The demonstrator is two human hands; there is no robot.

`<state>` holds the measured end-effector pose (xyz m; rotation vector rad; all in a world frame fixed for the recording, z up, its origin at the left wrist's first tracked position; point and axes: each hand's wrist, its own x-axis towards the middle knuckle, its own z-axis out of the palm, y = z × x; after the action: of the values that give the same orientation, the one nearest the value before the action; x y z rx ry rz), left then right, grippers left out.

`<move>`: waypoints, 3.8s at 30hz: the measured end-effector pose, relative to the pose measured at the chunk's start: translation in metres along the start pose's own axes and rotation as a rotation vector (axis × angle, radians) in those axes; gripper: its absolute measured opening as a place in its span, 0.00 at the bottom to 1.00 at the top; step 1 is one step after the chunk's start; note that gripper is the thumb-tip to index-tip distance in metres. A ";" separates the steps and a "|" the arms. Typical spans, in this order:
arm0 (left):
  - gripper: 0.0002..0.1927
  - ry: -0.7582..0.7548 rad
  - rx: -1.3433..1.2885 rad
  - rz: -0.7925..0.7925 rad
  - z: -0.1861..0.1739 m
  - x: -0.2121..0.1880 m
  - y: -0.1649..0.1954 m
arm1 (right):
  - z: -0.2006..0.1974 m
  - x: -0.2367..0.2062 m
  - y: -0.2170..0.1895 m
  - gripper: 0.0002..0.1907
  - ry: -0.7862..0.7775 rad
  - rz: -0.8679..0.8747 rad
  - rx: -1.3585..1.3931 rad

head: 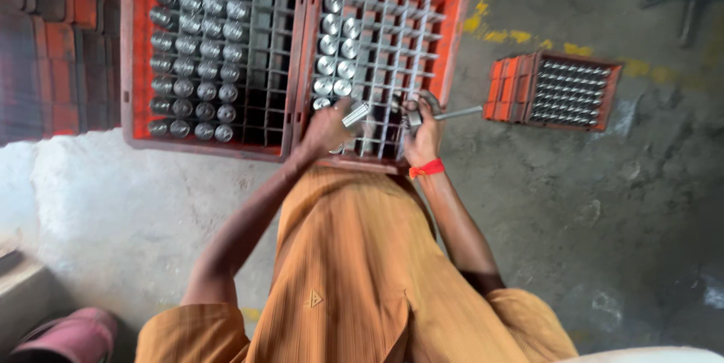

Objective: The person transfers small cylindrical metal parts from one orange crate to another, arranging them into a grid. They then move a filled crate to a metal table and continue organizing parts from another crate.

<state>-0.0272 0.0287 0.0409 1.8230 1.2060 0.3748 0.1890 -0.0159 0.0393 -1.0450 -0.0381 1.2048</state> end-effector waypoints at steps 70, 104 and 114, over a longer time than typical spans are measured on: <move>0.33 0.162 0.185 -0.093 -0.050 0.094 0.008 | -0.018 0.009 -0.035 0.05 0.062 -0.050 0.095; 0.09 0.827 -0.236 -0.040 -0.068 -0.095 -0.054 | 0.234 0.083 0.051 0.11 -0.256 0.528 0.258; 0.11 0.788 -0.264 -0.106 -0.067 -0.104 -0.067 | 0.235 0.074 0.048 0.07 -0.231 0.435 0.459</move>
<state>-0.1597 -0.0169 0.0464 1.3964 1.6626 1.2048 0.0597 0.1898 0.1026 -0.5179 0.2878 1.6285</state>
